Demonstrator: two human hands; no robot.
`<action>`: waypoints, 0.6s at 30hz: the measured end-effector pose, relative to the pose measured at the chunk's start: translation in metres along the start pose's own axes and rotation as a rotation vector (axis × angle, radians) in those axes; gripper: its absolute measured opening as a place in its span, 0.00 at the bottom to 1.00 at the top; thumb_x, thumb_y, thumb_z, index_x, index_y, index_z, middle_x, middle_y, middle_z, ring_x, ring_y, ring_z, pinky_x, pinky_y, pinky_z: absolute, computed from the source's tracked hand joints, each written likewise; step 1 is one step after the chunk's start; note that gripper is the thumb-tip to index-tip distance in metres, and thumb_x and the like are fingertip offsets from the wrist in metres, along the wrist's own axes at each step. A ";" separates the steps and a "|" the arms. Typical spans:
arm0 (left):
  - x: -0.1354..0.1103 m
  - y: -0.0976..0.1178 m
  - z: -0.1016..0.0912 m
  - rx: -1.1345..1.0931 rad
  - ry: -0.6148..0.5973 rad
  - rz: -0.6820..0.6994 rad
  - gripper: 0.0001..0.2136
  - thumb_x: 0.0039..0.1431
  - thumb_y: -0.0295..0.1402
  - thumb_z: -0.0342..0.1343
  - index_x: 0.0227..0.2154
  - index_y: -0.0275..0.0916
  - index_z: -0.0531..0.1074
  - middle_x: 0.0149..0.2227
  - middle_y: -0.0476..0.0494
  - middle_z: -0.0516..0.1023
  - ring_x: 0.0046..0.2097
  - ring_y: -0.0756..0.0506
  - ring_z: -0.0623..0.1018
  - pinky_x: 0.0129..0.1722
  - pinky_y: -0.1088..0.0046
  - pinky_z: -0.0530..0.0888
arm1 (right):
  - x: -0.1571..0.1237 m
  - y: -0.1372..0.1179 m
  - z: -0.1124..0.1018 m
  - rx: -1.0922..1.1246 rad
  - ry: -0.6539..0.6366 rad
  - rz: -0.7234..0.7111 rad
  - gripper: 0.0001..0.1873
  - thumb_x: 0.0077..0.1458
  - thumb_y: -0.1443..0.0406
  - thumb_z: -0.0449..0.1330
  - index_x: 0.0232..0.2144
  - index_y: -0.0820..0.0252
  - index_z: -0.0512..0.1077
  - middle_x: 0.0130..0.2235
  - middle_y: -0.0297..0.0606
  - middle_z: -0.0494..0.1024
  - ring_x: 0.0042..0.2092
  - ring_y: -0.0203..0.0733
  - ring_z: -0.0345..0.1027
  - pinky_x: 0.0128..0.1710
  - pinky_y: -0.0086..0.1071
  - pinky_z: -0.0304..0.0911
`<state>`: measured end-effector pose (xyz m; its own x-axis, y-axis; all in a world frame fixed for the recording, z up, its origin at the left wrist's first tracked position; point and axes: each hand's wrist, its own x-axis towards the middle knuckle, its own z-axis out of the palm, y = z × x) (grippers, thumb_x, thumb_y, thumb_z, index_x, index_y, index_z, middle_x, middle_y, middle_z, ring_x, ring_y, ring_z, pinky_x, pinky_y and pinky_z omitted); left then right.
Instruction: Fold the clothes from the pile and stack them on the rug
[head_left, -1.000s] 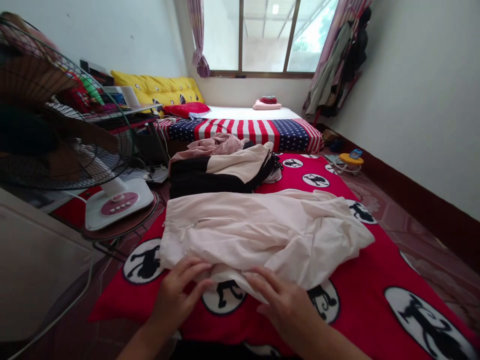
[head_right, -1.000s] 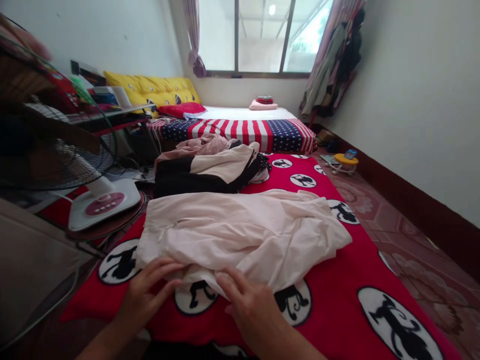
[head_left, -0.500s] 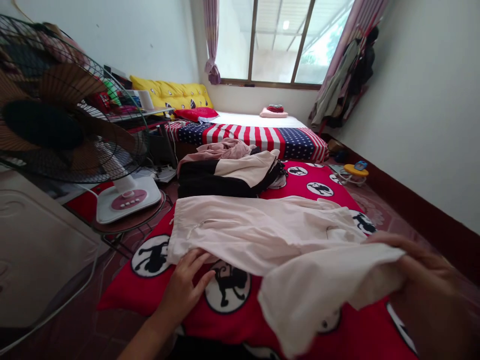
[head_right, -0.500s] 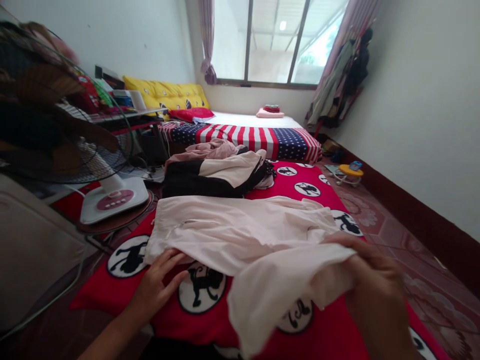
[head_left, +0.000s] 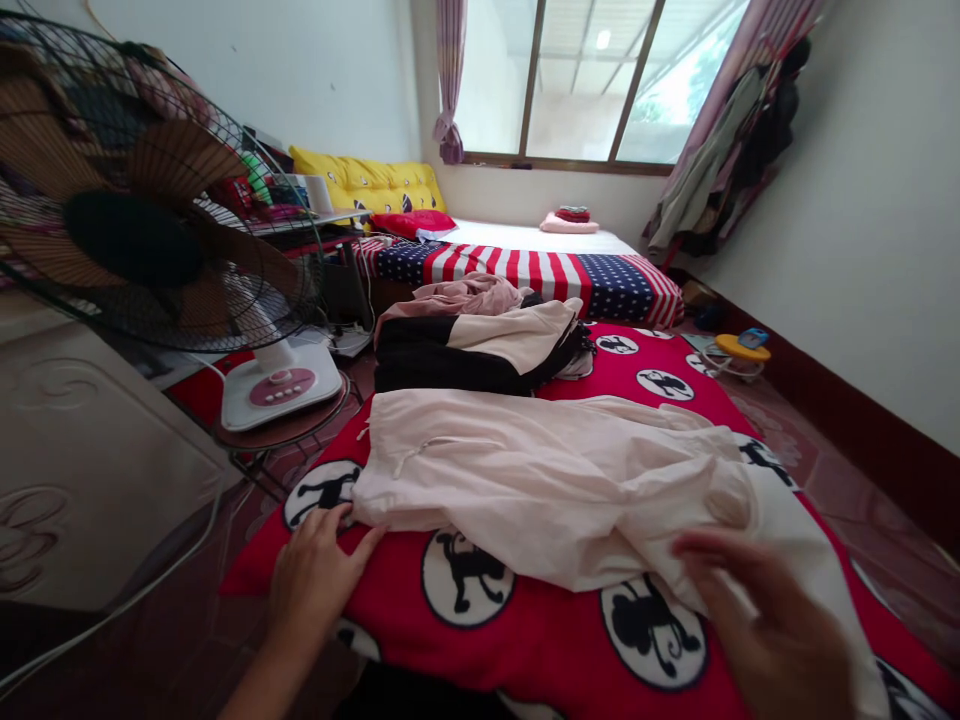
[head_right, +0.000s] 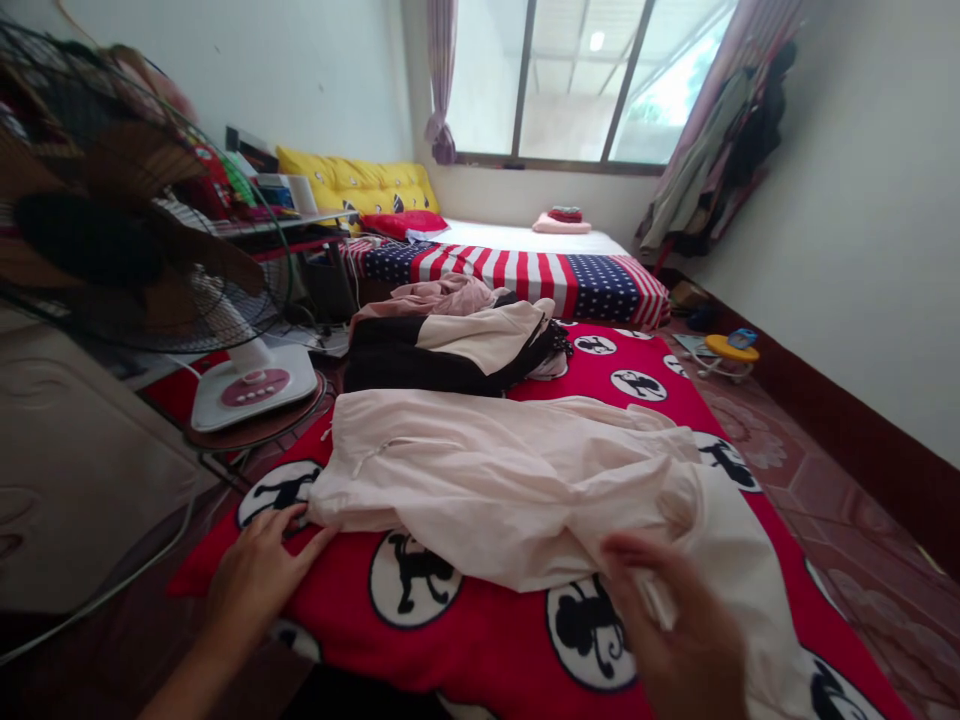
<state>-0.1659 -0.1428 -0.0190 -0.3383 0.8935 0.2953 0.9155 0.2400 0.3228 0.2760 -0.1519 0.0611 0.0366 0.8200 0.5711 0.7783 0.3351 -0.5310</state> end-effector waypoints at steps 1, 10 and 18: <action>0.004 0.001 0.001 -0.065 -0.024 -0.011 0.23 0.52 0.52 0.55 0.40 0.37 0.74 0.41 0.38 0.75 0.44 0.35 0.75 0.42 0.61 0.71 | -0.014 -0.011 0.021 0.013 -0.147 -0.097 0.15 0.55 0.60 0.60 0.46 0.51 0.70 0.44 0.38 0.76 0.45 0.46 0.72 0.45 0.37 0.69; 0.055 0.035 -0.020 -1.391 -0.118 -0.299 0.22 0.39 0.47 0.68 0.33 0.40 0.70 0.32 0.50 0.78 0.35 0.47 0.77 0.36 0.73 0.74 | 0.002 -0.005 0.072 0.038 -0.273 -0.141 0.07 0.60 0.66 0.54 0.32 0.57 0.72 0.35 0.39 0.77 0.37 0.44 0.71 0.38 0.36 0.68; 0.072 -0.002 -0.086 -1.380 -0.272 -0.182 0.18 0.47 0.40 0.62 0.39 0.40 0.65 0.32 0.53 0.77 0.31 0.51 0.74 0.30 0.77 0.71 | 0.002 -0.058 0.012 0.151 -0.581 -0.274 0.06 0.55 0.67 0.57 0.33 0.54 0.74 0.34 0.36 0.79 0.35 0.39 0.73 0.36 0.27 0.67</action>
<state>-0.2111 -0.1111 0.0785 -0.2299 0.9728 0.0268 -0.1330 -0.0587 0.9894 0.2239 -0.1640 0.0856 -0.5276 0.7985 0.2897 0.6135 0.5941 -0.5202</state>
